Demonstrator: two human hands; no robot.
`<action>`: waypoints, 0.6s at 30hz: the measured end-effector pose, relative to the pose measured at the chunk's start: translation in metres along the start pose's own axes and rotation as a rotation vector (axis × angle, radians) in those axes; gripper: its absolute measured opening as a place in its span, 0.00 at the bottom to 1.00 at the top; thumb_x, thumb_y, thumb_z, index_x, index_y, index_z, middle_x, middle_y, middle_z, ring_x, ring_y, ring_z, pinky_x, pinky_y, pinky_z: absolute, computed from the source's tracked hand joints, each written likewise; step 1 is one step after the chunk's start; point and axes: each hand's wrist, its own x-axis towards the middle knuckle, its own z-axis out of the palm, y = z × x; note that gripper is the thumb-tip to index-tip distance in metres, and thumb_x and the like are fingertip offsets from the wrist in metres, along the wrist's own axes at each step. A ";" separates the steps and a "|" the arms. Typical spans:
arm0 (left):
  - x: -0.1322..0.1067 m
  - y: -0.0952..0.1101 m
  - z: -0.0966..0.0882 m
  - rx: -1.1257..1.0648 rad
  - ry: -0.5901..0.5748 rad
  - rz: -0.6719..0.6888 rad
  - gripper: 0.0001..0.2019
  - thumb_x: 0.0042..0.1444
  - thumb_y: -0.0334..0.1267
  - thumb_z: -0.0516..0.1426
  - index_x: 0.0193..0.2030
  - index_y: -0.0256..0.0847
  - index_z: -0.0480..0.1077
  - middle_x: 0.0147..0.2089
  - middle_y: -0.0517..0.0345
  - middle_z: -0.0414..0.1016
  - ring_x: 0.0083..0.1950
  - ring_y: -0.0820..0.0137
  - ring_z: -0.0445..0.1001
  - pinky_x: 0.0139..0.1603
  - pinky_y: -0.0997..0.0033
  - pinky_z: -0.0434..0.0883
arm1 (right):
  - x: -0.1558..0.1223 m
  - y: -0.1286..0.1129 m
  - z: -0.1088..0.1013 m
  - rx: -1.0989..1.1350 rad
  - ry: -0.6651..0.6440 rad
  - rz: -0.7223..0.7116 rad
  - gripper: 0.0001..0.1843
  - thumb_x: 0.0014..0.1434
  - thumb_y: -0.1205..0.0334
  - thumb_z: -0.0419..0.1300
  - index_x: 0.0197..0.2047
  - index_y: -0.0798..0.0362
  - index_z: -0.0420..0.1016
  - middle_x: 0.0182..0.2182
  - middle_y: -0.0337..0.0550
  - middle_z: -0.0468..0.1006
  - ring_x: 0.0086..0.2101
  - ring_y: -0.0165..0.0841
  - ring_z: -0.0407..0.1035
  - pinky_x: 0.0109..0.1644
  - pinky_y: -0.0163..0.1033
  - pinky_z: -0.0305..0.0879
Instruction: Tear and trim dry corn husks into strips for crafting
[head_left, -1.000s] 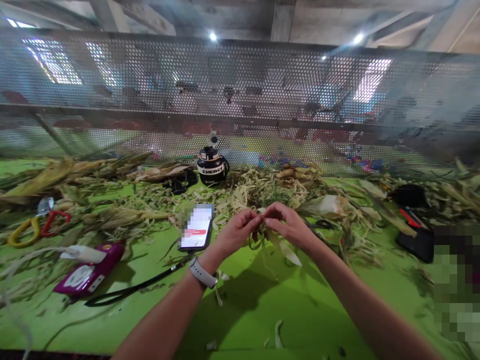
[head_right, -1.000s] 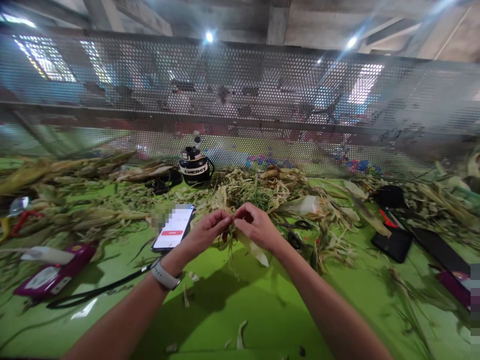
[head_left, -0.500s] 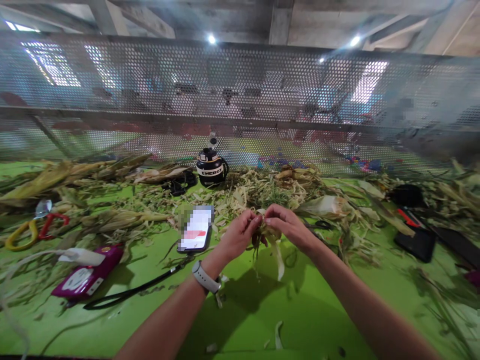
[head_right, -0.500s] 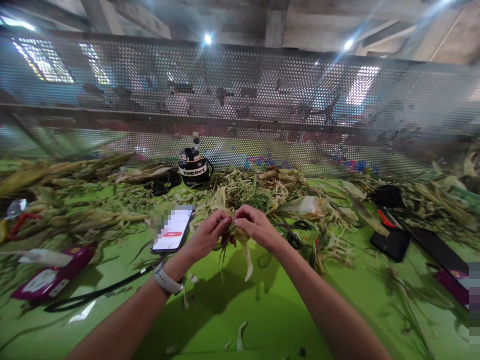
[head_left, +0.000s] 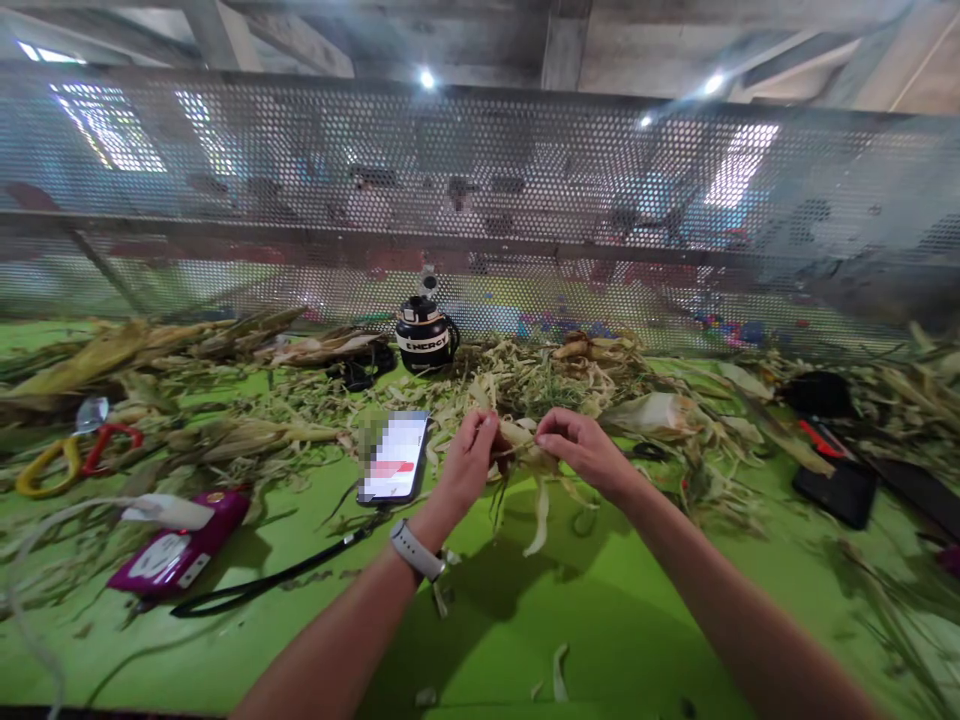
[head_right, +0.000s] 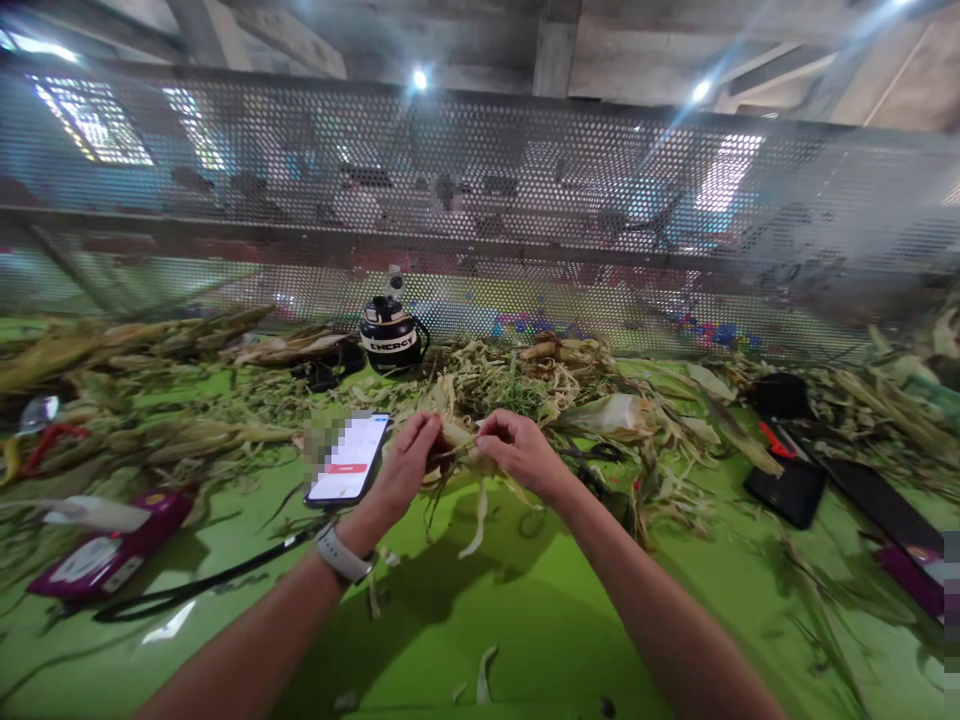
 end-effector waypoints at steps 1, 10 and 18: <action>0.000 0.000 0.000 -0.058 0.010 -0.047 0.15 0.51 0.51 0.56 0.27 0.41 0.61 0.22 0.67 0.64 0.24 0.76 0.65 0.25 0.77 0.64 | 0.000 0.000 0.001 0.005 0.003 0.009 0.06 0.49 0.61 0.56 0.27 0.55 0.66 0.21 0.33 0.63 0.23 0.25 0.55 0.27 0.32 0.52; 0.000 0.002 0.002 -0.292 -0.163 -0.284 0.15 0.35 0.40 0.68 0.28 0.35 0.72 0.25 0.61 0.71 0.23 0.78 0.65 0.24 0.78 0.62 | 0.000 0.004 0.002 0.024 -0.021 0.013 0.07 0.49 0.60 0.57 0.27 0.55 0.67 0.21 0.33 0.64 0.23 0.25 0.55 0.26 0.31 0.52; -0.003 -0.004 0.010 -0.108 0.096 0.091 0.13 0.41 0.44 0.65 0.24 0.37 0.69 0.23 0.65 0.67 0.24 0.79 0.61 0.25 0.79 0.58 | 0.001 0.003 0.000 -0.024 -0.017 -0.017 0.07 0.48 0.60 0.56 0.26 0.55 0.67 0.22 0.34 0.64 0.24 0.26 0.56 0.28 0.32 0.53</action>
